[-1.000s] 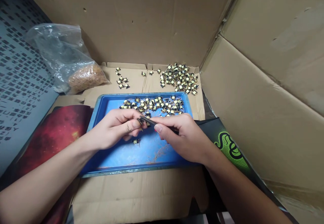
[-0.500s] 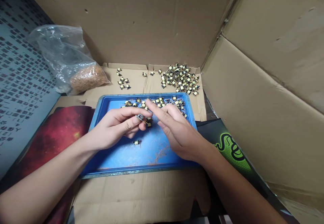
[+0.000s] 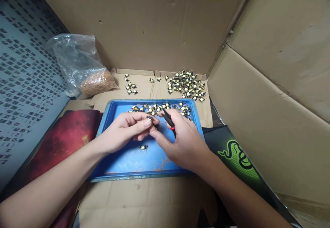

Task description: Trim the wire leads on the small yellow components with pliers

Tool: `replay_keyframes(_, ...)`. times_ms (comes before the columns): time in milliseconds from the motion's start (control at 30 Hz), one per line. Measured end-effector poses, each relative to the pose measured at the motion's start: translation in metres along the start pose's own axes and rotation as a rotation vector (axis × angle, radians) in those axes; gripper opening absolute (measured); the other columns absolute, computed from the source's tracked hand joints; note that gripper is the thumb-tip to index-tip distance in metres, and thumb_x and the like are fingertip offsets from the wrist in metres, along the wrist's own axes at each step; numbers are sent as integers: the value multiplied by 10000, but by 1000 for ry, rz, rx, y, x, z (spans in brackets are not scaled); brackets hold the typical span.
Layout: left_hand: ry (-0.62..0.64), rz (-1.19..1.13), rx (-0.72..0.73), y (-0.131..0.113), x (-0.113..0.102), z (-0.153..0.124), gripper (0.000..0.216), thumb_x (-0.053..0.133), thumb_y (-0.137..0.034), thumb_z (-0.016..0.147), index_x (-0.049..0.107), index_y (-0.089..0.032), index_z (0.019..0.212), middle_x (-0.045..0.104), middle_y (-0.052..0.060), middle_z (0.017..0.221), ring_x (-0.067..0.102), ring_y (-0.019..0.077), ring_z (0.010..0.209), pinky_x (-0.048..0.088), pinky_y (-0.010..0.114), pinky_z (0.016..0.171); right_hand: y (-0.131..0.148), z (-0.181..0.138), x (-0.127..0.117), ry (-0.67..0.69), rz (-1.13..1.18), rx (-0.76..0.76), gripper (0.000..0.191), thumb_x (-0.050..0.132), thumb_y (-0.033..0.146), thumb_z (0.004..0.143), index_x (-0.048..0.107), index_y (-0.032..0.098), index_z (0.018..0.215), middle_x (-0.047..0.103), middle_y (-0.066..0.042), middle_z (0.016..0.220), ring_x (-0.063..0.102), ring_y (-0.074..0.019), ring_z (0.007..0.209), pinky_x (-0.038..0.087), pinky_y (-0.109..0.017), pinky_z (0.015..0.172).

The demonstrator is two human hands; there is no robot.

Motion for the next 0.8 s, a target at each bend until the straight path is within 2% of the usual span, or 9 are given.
replay_keyframes(100, -24, -31, -18, 4, -4, 1, 403, 662, -500, 1006, 758, -110, 962, 631, 20, 726, 439, 70, 577, 300, 195, 522, 4, -2, 3, -97, -31, -94, 343, 801, 404, 877, 627, 205, 1096, 609, 12, 824, 535, -152, 676, 437, -297, 646)
replay_keyframes(200, -43, -38, -28, 7, -7, 1, 397, 728, -503, 955, 769, -109, 983, 644, 25, 713, 448, 70, 566, 293, 192, 511, 7, -3, 5, -169, -50, -187, 173, 747, 335, 941, 634, 204, 940, 582, 20, 760, 534, -147, 675, 430, -292, 660)
replay_keyframes(300, -56, -46, -47, 9, -7, 2, 402, 813, -490, 883, 784, -108, 1003, 606, -3, 618, 440, 68, 527, 297, 188, 494, 7, -3, 6, -162, -24, -234, 79, 645, 220, 1001, 649, 203, 924, 624, 12, 777, 559, -137, 690, 434, -278, 679)
replay_keyframes(500, -56, -153, -16, 6, -6, 4, 414, 900, -312, 814, 809, -145, 1182, 724, 34, 787, 555, 73, 595, 419, 181, 530, 1, -2, 4, -106, 68, -179, 61, 618, 208, 1010, 617, 215, 950, 670, 19, 833, 594, -124, 709, 437, -256, 668)
replay_keyframes(567, -51, -158, 43, 4, -7, 4, 457, 895, -259, 820, 787, -183, 1258, 759, 55, 880, 625, 96, 670, 477, 187, 574, 1, -2, 4, -84, 62, -174, 69, 611, 213, 1014, 603, 217, 945, 663, 21, 823, 593, -127, 709, 424, -259, 658)
replay_keyframes(667, -48, -85, 185, -1, -8, 3, 511, 886, -208, 828, 759, -265, 1319, 776, 74, 1065, 719, 156, 877, 586, 231, 721, 0, -2, 4, -66, 49, -160, 77, 611, 217, 1012, 591, 220, 937, 658, 19, 828, 584, -132, 717, 407, -267, 654)
replay_keyframes(800, -110, 310, 491, -16, -6, -5, 469, 862, -193, 856, 760, -298, 1302, 692, 99, 1334, 703, 216, 1121, 624, 243, 758, -4, -3, 4, -12, 93, -95, 112, 583, 238, 1027, 575, 223, 917, 626, 23, 805, 571, -137, 732, 401, -274, 663)
Point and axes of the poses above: each hand's wrist, its own z-axis towards the middle knuckle, its own x-axis out of the palm, y = z × x, the point moved 6 cm from there along z, towards the middle knuckle
